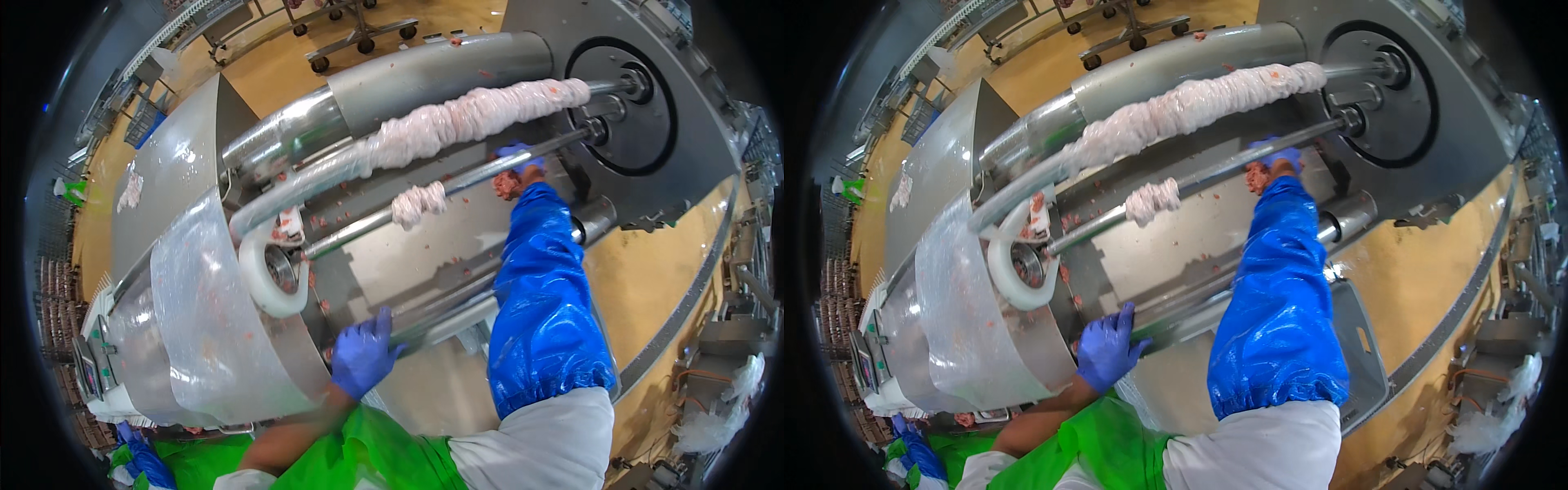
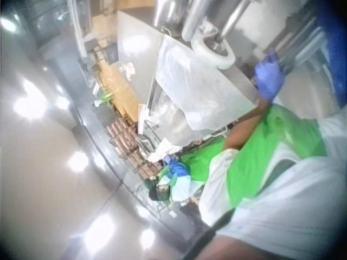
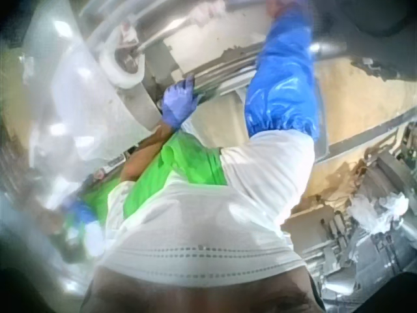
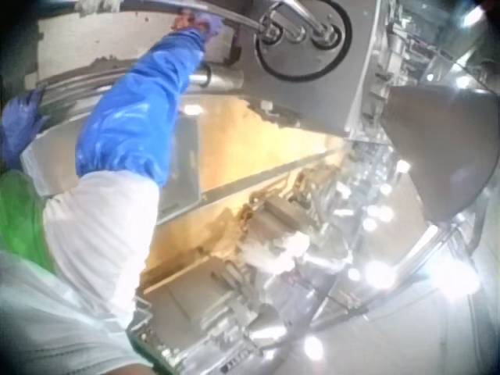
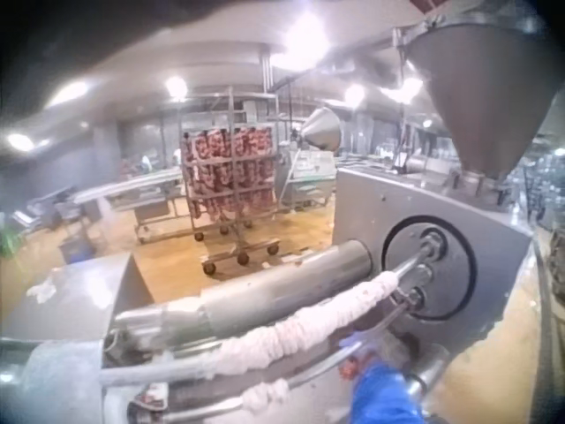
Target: The person operates a sausage-making machine, feeding ground meat into the hopper and guiding the casing as it fills. They periodically remove completed sausage links from the machine and place them into a tray.
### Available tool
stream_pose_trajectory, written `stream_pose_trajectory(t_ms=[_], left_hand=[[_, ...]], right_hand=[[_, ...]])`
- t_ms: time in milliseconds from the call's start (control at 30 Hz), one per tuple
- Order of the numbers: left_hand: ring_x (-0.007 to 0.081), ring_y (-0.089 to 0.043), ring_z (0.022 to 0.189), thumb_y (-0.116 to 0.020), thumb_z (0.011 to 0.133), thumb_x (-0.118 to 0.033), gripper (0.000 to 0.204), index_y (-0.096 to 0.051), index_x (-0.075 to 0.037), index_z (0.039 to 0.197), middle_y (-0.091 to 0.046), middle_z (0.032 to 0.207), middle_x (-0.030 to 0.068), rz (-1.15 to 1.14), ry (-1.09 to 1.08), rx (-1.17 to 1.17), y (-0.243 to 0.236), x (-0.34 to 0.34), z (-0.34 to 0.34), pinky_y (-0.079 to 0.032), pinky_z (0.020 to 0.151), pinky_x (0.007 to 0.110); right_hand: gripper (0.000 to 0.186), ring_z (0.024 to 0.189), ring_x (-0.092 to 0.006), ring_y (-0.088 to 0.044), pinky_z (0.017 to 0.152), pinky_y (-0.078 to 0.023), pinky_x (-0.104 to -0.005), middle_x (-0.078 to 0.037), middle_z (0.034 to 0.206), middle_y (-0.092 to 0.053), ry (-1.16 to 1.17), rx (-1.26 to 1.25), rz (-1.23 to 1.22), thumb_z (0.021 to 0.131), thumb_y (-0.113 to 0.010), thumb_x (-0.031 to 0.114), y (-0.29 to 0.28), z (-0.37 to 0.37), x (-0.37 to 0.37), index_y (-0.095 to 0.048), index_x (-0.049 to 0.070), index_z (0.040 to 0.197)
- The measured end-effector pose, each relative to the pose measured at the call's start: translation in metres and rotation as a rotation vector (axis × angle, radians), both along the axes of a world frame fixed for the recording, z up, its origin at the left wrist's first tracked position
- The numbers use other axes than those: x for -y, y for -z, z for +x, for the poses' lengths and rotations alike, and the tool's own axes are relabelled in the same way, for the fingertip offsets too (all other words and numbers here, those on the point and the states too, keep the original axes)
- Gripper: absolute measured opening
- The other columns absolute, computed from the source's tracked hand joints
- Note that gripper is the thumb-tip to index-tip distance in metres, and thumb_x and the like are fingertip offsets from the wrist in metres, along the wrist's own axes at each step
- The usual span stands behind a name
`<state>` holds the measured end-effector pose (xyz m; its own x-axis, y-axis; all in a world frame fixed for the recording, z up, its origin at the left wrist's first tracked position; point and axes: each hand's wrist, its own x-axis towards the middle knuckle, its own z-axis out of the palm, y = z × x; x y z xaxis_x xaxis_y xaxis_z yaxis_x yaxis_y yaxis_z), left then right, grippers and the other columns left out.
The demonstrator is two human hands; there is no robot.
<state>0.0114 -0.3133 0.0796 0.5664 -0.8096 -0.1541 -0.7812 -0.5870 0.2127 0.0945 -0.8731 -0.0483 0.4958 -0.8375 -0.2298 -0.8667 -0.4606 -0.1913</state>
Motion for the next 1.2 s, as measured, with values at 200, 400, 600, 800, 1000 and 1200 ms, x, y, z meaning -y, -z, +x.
stream_pose_trajectory(t_ms=[200,400,600,800,1000,1200], left_hand=[[0.0314,-0.062,0.085,-0.067,0.083,-0.045,0.072,-0.046,-0.001,0.136,-0.062,0.102,0.0170,-0.020,0.025,0.087,-0.001,-0.006,-0.003,-0.049,0.074,0.042],[0.0315,-0.062,0.085,-0.066,0.084,-0.042,0.070,-0.045,-0.003,0.139,-0.062,0.104,0.0184,-0.026,-0.008,0.042,-0.004,-0.015,-0.005,-0.050,0.075,0.043],[0.0331,-0.064,0.081,-0.068,0.082,-0.043,0.071,-0.045,-0.004,0.137,-0.062,0.099,0.0183,-0.130,0.005,0.044,-0.001,-0.017,-0.003,-0.050,0.072,0.045],[0.0293,-0.064,0.077,-0.070,0.081,-0.043,0.071,-0.045,-0.002,0.133,-0.061,0.093,0.0143,-0.064,0.009,0.120,0.002,-0.012,-0.005,-0.050,0.070,0.043],[0.0288,-0.063,0.077,-0.068,0.082,-0.044,0.072,-0.044,-0.002,0.135,-0.061,0.095,0.0147,-0.093,0.034,0.163,0.004,-0.009,-0.005,-0.050,0.071,0.041],[0.0308,-0.063,0.082,-0.067,0.084,-0.043,0.071,-0.045,-0.001,0.136,-0.062,0.098,0.0180,-0.037,0.023,0.216,0.006,-0.010,-0.010,-0.050,0.071,0.043]], right_hand=[[0.047,0.107,-0.0340,-0.064,0.092,-0.051,-0.0413,-0.015,0.113,-0.068,-0.368,-0.117,0.208,0.077,-0.062,0.050,-0.041,0.006,-0.182,-0.072,0.014,0.106],[0.067,0.102,-0.0320,-0.066,0.086,-0.053,-0.0424,-0.020,0.111,-0.068,-0.721,0.180,0.564,0.080,-0.065,0.063,-0.109,-0.048,-0.281,-0.068,0.004,0.113],[0.093,0.132,-0.0415,-0.044,0.111,-0.036,-0.0432,-0.028,0.143,-0.043,-0.053,0.133,-0.115,0.074,-0.064,0.066,-0.074,-0.044,-0.114,-0.050,-0.003,0.135],[0.095,0.140,-0.0356,-0.034,0.114,-0.031,-0.0397,-0.018,0.148,-0.042,-0.009,-0.182,-0.010,0.078,-0.055,0.071,-0.022,-0.035,-0.050,-0.038,0.008,0.147],[0.063,0.132,-0.0320,-0.046,0.110,-0.038,-0.0435,-0.015,0.144,-0.048,-0.306,-0.051,-0.110,0.085,-0.054,0.051,-0.033,0.014,-0.139,-0.054,0.016,0.137],[0.054,0.116,-0.0335,-0.060,0.097,-0.047,-0.0397,-0.019,0.121,-0.065,-0.673,-0.051,0.335,0.082,-0.056,0.050,-0.069,0.010,-0.271,-0.068,0.010,0.116]])
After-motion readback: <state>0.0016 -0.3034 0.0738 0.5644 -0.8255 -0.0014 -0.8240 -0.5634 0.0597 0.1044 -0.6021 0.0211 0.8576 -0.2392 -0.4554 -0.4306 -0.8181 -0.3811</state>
